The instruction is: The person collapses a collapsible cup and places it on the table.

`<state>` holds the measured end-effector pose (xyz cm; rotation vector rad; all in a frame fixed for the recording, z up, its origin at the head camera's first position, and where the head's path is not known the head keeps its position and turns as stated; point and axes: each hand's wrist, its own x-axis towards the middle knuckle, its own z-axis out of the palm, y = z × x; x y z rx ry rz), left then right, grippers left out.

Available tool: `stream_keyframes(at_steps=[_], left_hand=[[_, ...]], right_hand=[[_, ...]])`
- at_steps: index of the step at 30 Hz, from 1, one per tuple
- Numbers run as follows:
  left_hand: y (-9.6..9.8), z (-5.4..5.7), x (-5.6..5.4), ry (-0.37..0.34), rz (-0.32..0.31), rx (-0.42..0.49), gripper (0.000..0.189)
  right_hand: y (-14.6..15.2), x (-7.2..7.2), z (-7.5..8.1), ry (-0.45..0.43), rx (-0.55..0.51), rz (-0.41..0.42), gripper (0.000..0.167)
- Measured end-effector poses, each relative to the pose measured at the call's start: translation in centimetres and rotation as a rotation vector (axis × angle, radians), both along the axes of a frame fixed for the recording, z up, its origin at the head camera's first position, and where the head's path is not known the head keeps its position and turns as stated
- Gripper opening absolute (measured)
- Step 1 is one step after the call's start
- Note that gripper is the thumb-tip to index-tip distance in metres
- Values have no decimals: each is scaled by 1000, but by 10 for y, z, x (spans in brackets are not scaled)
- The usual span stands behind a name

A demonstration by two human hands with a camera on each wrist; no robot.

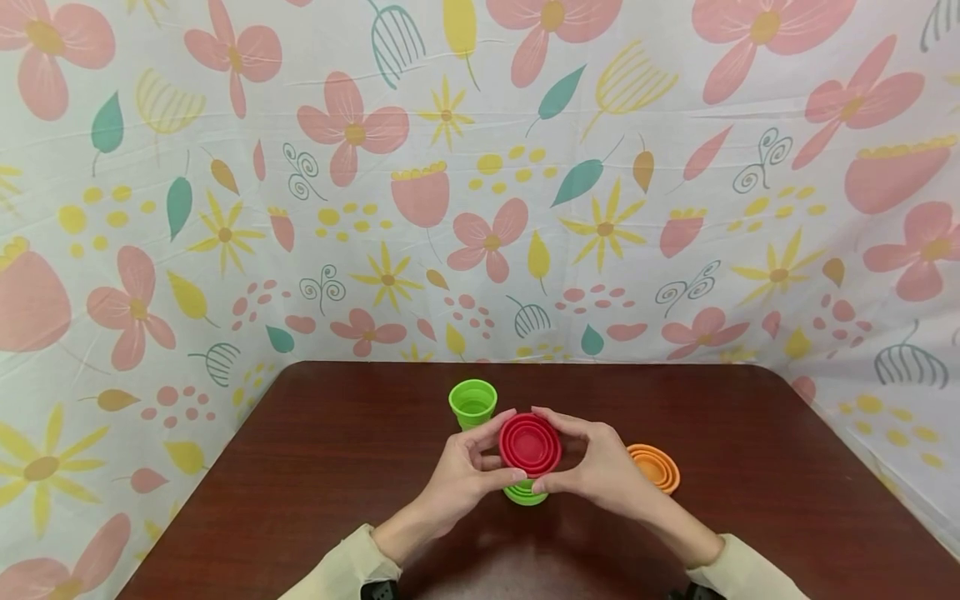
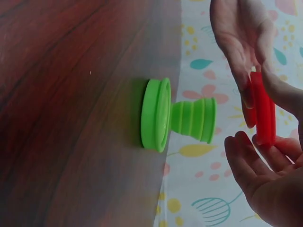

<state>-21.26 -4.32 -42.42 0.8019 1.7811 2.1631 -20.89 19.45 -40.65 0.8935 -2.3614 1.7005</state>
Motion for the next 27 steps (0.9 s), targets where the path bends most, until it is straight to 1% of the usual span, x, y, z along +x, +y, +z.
stream_keyframes(at_steps=[3,7,12,17,22,25,27], left_hand=[[4,-1,-2,-7,28,-16,79],[9,-2,-5,-7,47,-13,77],[15,0,-8,-22,63,-12,75],[22,2,-10,-35,100,-13,75],[31,1,-13,-66,162,-33,75],[38,2,-15,-76,215,-59,78],[43,1,-15,-54,272,-109,81]], right_hand=[[2,-4,0,42,68,-26,90],[6,-9,2,91,127,-40,91],[11,-15,6,109,178,-43,91],[15,-23,8,65,182,-24,89],[21,-31,9,-11,177,-8,84],[26,-39,8,-43,184,-4,84],[29,-45,7,-58,185,-4,83]])
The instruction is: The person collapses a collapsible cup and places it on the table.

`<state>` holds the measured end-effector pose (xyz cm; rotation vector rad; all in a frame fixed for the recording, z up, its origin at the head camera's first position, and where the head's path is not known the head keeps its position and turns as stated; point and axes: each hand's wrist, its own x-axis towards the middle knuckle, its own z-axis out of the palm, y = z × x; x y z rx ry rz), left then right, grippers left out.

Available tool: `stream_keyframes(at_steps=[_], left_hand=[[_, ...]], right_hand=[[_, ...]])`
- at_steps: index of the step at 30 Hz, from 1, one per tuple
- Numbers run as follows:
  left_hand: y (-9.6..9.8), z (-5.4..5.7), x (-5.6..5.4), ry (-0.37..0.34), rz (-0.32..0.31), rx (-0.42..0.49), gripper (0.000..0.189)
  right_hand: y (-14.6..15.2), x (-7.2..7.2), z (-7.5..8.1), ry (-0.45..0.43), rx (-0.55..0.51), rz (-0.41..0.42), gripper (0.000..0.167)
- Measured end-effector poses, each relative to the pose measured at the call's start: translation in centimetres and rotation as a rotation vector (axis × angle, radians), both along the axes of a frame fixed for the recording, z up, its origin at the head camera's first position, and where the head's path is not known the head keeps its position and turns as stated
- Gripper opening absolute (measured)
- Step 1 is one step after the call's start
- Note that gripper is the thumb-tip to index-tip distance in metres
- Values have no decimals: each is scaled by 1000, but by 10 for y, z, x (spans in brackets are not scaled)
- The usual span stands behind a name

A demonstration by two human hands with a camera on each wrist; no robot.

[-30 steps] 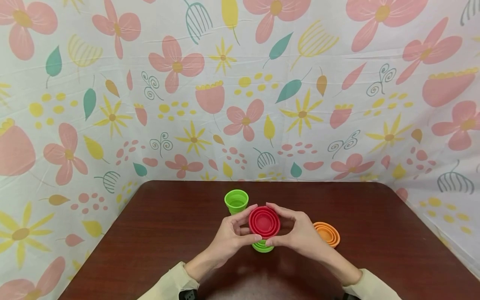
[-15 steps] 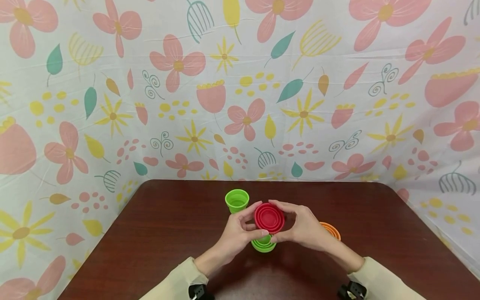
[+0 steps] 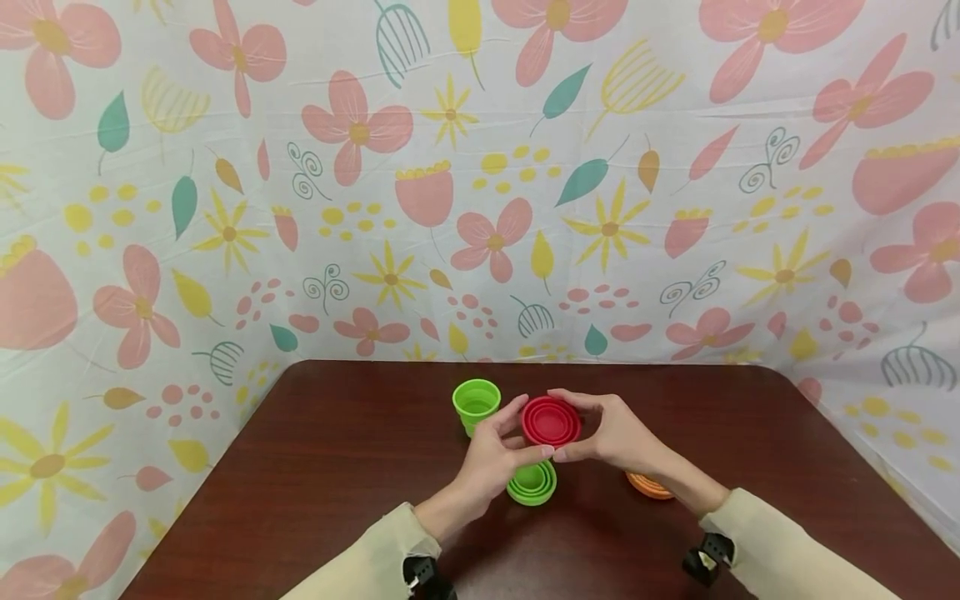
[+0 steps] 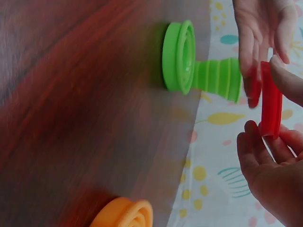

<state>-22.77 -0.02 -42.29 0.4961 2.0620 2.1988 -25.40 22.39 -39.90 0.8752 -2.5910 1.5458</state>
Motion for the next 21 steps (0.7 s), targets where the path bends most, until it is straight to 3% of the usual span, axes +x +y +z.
stream_keyframes(at_steps=[5,10,14,21], left_hand=[[15,-2,-1,41,120,-204,88],[26,-2,-6,32,165,-341,88],[33,-2,-16,37,185,-422,88],[39,-2,-37,31,167,-503,84]], right_hand=[[11,-13,-3,-37,3,-8,82],[19,-26,-9,-89,15,-30,82],[23,-37,-13,-117,32,-56,82],[25,-50,-20,-163,68,-109,84]])
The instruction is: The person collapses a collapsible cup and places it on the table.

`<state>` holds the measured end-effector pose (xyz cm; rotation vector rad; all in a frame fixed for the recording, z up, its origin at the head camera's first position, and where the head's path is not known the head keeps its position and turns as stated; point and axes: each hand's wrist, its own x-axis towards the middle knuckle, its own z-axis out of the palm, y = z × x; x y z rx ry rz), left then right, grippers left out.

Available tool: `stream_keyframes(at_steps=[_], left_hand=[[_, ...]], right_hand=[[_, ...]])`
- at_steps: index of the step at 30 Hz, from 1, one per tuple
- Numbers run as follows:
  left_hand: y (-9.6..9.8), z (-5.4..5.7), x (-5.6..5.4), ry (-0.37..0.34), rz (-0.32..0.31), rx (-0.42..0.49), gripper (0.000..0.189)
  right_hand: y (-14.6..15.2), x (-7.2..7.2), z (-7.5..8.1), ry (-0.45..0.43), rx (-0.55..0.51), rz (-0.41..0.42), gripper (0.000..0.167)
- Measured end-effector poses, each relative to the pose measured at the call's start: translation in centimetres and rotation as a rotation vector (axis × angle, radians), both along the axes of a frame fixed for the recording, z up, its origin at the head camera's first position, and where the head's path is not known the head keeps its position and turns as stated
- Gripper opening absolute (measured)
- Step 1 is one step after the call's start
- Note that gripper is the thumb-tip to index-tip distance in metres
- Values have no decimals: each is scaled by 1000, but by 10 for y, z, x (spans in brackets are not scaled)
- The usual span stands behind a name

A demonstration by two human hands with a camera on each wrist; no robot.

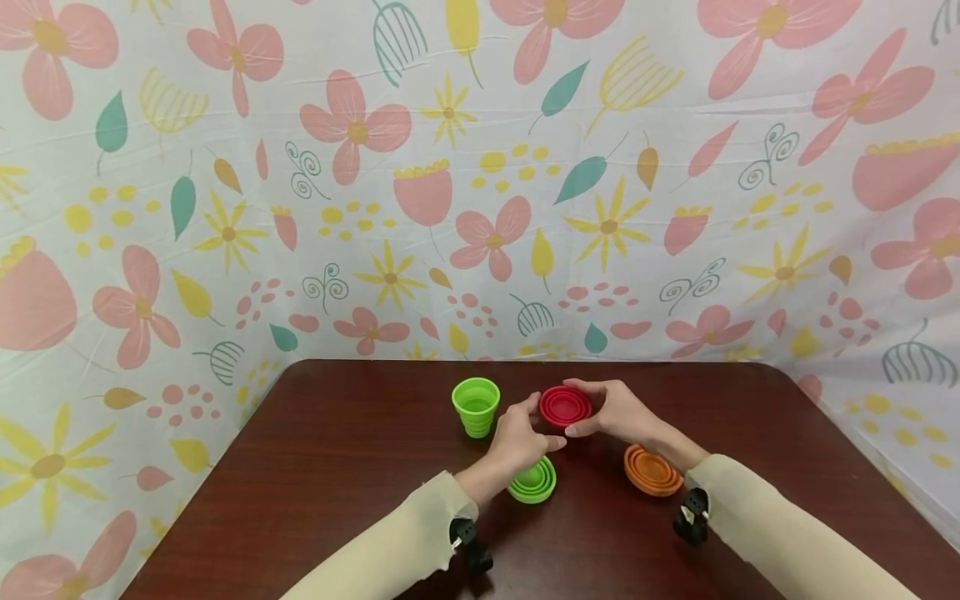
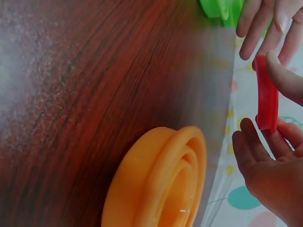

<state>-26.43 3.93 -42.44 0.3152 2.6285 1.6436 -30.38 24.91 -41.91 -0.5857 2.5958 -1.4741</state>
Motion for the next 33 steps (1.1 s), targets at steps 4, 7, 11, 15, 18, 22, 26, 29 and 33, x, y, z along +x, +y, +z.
stream_keyframes(at_steps=[4,7,11,15,18,22,26,29,33], left_hand=[[2,0,-9,-5,-1,-22,80],[4,0,-13,-18,-2,-32,79],[5,0,-16,-27,12,-74,76],[8,1,-15,-48,42,-132,71],[9,1,-15,-80,49,-147,70],[9,0,-15,-96,41,-154,70],[9,-2,-16,-101,27,-149,68],[9,-3,-18,-105,15,-136,66],[10,-2,-20,-101,10,-140,63]], right_hand=[[2,-6,-5,-18,16,-14,86],[4,-11,-8,-33,28,-17,88],[6,-16,-12,-44,49,14,89],[9,-19,-15,-53,62,83,88],[11,-20,-17,-63,69,125,87],[13,-23,-19,-55,90,160,86],[13,-26,-20,-38,120,176,85],[13,-28,-18,-23,136,180,85],[13,-30,-17,-15,151,176,84]])
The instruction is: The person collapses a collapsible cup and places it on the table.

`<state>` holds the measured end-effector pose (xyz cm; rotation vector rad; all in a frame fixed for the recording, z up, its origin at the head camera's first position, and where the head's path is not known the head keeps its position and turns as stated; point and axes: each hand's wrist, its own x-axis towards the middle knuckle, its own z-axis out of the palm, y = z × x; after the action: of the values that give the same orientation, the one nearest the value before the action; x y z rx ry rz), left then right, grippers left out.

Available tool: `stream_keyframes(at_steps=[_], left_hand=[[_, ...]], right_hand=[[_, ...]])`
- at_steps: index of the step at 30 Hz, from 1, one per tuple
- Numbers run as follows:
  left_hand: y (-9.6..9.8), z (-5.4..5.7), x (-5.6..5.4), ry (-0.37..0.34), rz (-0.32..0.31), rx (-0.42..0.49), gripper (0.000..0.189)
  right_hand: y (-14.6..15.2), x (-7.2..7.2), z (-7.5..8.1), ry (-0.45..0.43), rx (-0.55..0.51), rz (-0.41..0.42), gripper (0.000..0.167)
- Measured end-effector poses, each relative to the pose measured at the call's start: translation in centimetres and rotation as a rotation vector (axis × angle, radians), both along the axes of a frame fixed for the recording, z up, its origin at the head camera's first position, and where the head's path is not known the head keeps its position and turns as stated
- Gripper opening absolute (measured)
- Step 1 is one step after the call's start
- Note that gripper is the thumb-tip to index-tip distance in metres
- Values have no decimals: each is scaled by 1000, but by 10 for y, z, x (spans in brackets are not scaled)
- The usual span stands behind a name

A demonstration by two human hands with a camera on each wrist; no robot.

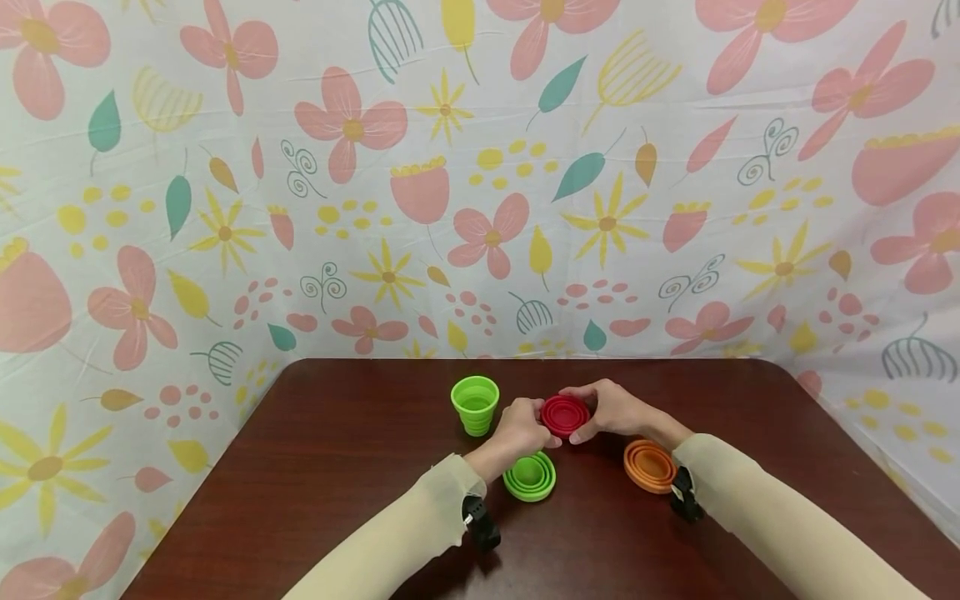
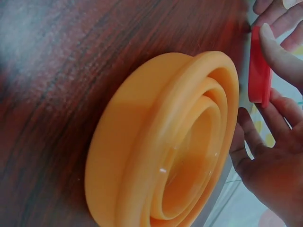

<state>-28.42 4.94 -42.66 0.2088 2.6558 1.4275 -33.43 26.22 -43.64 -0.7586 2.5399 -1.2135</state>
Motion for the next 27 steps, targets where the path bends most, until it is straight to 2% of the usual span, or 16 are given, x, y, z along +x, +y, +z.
stream_keyframes(at_steps=[9,16,24,27], left_hand=[[-1,2,-1,-21,-3,32,70],[-3,1,-3,-12,-16,40,69],[-4,-1,-2,-22,-24,38,72],[-5,0,-1,0,-43,16,73]], right_hand=[[4,-4,-2,16,71,-30,85],[7,-4,2,11,110,-63,85],[7,-3,3,-9,97,-65,83],[8,-2,3,-3,83,-77,82]])
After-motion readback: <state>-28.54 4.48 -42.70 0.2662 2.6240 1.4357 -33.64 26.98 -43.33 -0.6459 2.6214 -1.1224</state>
